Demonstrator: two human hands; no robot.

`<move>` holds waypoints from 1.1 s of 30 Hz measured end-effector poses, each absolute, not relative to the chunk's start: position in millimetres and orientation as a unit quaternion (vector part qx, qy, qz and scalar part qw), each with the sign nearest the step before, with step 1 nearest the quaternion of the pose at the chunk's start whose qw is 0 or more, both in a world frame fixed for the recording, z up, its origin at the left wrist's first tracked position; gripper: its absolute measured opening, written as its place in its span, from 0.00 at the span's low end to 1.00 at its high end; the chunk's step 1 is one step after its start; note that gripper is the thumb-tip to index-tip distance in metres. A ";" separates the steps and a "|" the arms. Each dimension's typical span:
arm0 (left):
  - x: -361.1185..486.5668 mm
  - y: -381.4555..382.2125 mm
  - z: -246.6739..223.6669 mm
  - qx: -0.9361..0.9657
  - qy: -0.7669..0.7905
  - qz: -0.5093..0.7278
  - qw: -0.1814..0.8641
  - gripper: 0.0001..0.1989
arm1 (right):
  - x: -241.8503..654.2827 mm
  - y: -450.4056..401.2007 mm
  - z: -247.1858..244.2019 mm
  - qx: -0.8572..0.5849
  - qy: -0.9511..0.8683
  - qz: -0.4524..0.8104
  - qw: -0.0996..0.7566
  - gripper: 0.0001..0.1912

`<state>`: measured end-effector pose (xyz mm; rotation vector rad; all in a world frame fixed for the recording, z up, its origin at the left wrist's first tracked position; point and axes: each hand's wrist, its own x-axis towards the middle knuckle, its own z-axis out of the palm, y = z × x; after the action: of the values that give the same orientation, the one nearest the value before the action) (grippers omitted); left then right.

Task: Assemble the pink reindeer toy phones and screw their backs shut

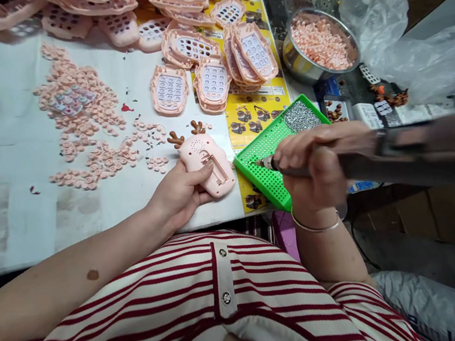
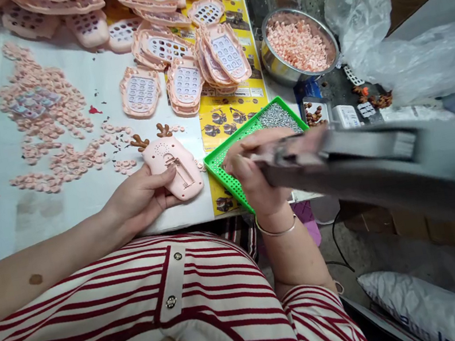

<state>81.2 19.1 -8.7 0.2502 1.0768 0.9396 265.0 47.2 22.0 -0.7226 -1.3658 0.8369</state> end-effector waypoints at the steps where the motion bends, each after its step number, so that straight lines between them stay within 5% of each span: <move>1: 81.6 19.3 -9.2 0.112 0.492 0.435 0.746 0.17 | 259.2 40.7 30.3 -0.264 -0.597 0.352 0.671 0.12; 18: 86.0 17.4 -11.5 0.123 0.485 0.469 0.728 0.18 | 224.8 6.2 1.4 -0.236 -0.680 0.388 0.575 0.10; 23: 86.6 17.7 -15.6 0.130 0.480 0.476 0.725 0.18 | 222.1 11.6 2.0 -0.284 -0.687 0.418 0.522 0.19; 33: 86.5 17.9 -14.7 0.144 0.478 0.469 0.728 0.16 | 211.3 18.6 2.5 -0.170 -0.641 0.421 0.619 0.09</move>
<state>86.5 17.9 -14.7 0.3173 1.0536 1.0339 211.3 18.6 2.5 -0.3913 -1.4750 0.9680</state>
